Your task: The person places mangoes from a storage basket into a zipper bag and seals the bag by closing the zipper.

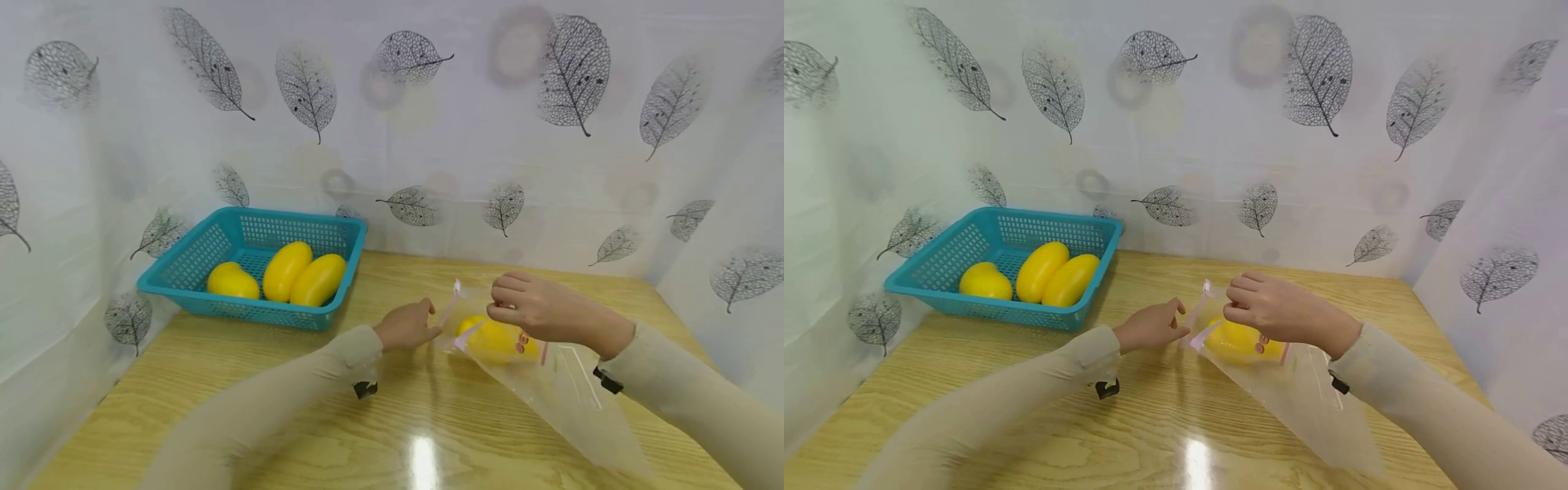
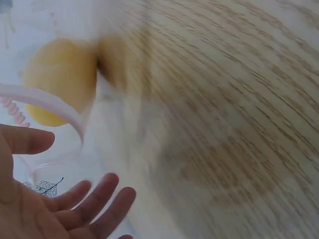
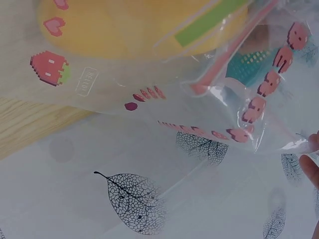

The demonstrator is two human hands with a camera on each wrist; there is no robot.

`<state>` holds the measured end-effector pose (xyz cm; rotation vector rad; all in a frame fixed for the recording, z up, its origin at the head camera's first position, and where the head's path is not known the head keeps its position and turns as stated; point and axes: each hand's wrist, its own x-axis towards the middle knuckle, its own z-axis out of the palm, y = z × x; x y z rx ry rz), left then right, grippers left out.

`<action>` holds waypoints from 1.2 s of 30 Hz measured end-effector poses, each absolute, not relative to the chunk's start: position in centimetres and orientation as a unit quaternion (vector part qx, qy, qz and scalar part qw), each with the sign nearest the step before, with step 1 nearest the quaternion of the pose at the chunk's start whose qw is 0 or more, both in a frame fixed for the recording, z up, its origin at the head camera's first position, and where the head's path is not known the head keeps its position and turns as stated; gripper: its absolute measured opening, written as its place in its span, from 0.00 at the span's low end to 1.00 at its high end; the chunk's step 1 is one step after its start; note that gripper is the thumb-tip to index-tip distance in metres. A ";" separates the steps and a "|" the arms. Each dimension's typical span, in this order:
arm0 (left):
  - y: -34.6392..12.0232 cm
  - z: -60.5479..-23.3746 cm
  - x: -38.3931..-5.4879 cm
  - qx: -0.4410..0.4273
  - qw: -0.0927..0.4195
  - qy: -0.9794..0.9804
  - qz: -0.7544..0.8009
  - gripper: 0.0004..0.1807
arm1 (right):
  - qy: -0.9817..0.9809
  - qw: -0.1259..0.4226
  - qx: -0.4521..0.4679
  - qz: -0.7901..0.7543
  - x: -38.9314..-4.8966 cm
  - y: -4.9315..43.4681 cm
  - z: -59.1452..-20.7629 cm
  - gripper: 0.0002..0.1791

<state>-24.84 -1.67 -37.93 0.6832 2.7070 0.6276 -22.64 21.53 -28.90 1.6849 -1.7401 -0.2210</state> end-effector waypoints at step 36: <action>0.8 -31.0 -26.9 0.224 -0.080 0.928 0.287 0.09 | -0.683 0.381 0.622 -0.043 -23.2 22.7 -28.3 0.19</action>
